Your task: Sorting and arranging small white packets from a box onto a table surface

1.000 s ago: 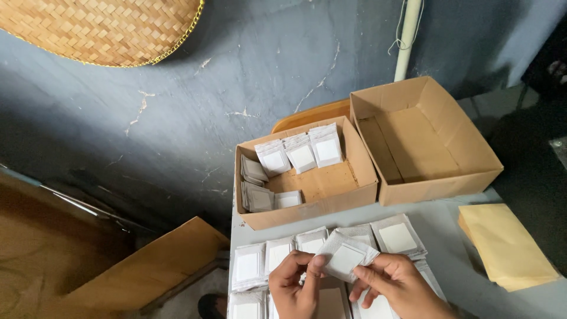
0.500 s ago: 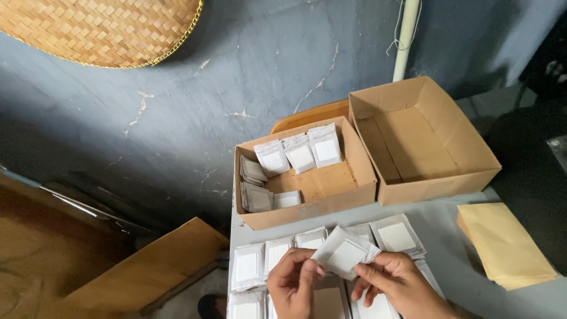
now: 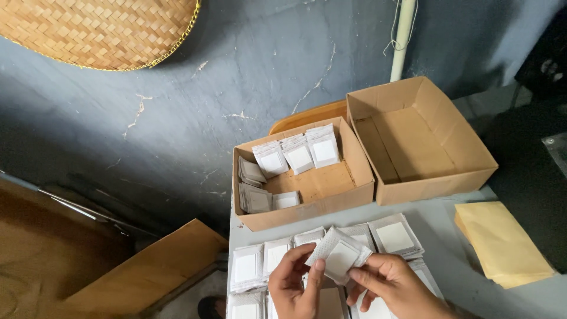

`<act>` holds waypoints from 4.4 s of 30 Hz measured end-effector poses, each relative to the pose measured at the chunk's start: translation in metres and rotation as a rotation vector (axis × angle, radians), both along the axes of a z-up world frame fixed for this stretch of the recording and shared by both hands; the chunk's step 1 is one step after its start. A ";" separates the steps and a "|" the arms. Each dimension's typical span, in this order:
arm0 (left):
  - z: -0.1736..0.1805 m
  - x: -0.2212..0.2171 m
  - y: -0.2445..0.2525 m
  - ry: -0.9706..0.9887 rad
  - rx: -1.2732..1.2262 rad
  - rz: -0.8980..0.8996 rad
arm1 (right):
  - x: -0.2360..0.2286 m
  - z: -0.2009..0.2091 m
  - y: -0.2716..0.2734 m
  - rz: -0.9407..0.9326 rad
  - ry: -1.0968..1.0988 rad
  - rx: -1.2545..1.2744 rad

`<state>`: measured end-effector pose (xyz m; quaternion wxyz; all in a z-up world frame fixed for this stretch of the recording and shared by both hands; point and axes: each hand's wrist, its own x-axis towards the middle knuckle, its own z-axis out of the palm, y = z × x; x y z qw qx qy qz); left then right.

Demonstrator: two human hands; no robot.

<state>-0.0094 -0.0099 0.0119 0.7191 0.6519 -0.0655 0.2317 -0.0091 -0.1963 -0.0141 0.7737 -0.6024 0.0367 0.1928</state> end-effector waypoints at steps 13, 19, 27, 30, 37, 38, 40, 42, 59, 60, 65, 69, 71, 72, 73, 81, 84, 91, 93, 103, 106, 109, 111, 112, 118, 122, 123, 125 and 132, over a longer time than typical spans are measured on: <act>0.010 -0.003 -0.008 0.014 -0.138 -0.020 | -0.001 -0.002 0.001 0.025 -0.089 0.015; 0.026 -0.008 -0.010 -0.104 -0.016 -0.004 | -0.002 -0.011 0.002 0.033 -0.075 0.024; 0.026 -0.004 -0.006 -0.165 0.105 -0.011 | -0.003 -0.005 -0.001 -0.045 0.004 0.218; 0.027 -0.003 -0.006 -0.199 0.111 0.009 | -0.004 -0.004 0.000 -0.031 0.035 0.200; 0.023 -0.002 -0.005 -0.126 0.109 -0.021 | -0.002 -0.001 -0.002 -0.020 -0.039 0.186; 0.023 -0.001 -0.004 -0.144 0.132 -0.014 | -0.001 0.002 -0.003 -0.085 -0.067 0.138; 0.027 -0.004 -0.004 -0.153 0.148 -0.009 | 0.000 0.008 -0.012 -0.152 -0.087 0.083; 0.040 -0.006 -0.004 -0.095 0.177 -0.006 | 0.005 0.018 -0.030 -0.205 -0.244 -0.118; 0.041 -0.010 0.013 0.036 0.055 0.041 | -0.106 -0.031 -0.096 -0.226 -1.437 -1.725; 0.041 -0.009 0.014 0.048 0.044 0.047 | -0.111 -0.055 -0.102 -0.220 -1.360 -1.784; 0.034 -0.006 0.020 0.077 -0.019 0.047 | -0.111 -0.027 -0.095 -0.173 -1.385 -1.767; 0.032 -0.004 0.024 0.037 -0.024 0.063 | -0.106 -0.037 -0.102 -0.096 -1.463 -1.752; 0.032 -0.004 0.028 0.041 -0.040 0.080 | -0.104 -0.031 -0.100 -0.097 -1.446 -1.726; 0.033 -0.004 0.030 0.047 -0.053 0.089 | -0.102 -0.029 -0.098 -0.104 -1.422 -1.704; 0.032 -0.003 0.031 0.047 -0.056 0.100 | -0.101 -0.026 -0.095 -0.096 -1.432 -1.699; 0.034 0.003 0.046 0.121 -0.298 0.337 | -0.094 0.030 -0.046 -0.462 -1.181 -1.374; 0.024 0.006 0.050 0.044 -0.314 0.453 | -0.051 0.050 -0.056 -0.350 -1.459 -1.265; 0.010 0.019 0.064 0.026 -0.527 0.494 | 0.084 0.097 -0.012 -0.206 -1.383 -0.971; 0.003 0.026 0.064 -0.021 -0.583 0.450 | 0.146 0.086 -0.008 -0.188 -1.011 -1.054; 0.005 0.025 0.055 -0.019 -0.419 0.413 | 0.290 0.071 0.034 -0.169 -0.172 -1.240; 0.006 0.025 0.054 -0.009 -0.391 0.414 | 0.323 0.034 0.021 -0.291 -0.275 -1.204; 0.006 0.025 0.052 -0.024 -0.403 0.371 | 0.325 0.028 0.014 -0.215 -0.353 -1.392; 0.009 0.023 0.052 0.007 -0.385 0.359 | 0.298 0.051 0.027 -0.252 -0.310 -1.283; 0.009 0.023 0.051 0.006 -0.384 0.358 | 0.297 0.046 0.022 -0.253 -0.309 -1.283; 0.008 0.022 0.049 0.097 -0.265 0.324 | 0.268 0.050 0.004 -0.277 -0.598 -1.129; 0.020 0.016 0.043 0.108 -0.038 0.238 | 0.163 0.133 0.029 -0.157 -0.509 -0.884; 0.026 0.013 0.042 0.082 -0.022 0.151 | 0.141 0.147 0.033 -0.119 -0.434 -0.818; 0.027 0.012 0.040 0.119 -0.027 0.062 | 0.112 0.153 0.040 -0.103 -0.359 -0.706; 0.006 0.017 0.035 0.249 -0.160 -0.149 | 0.062 0.089 0.045 -0.161 -0.513 -0.488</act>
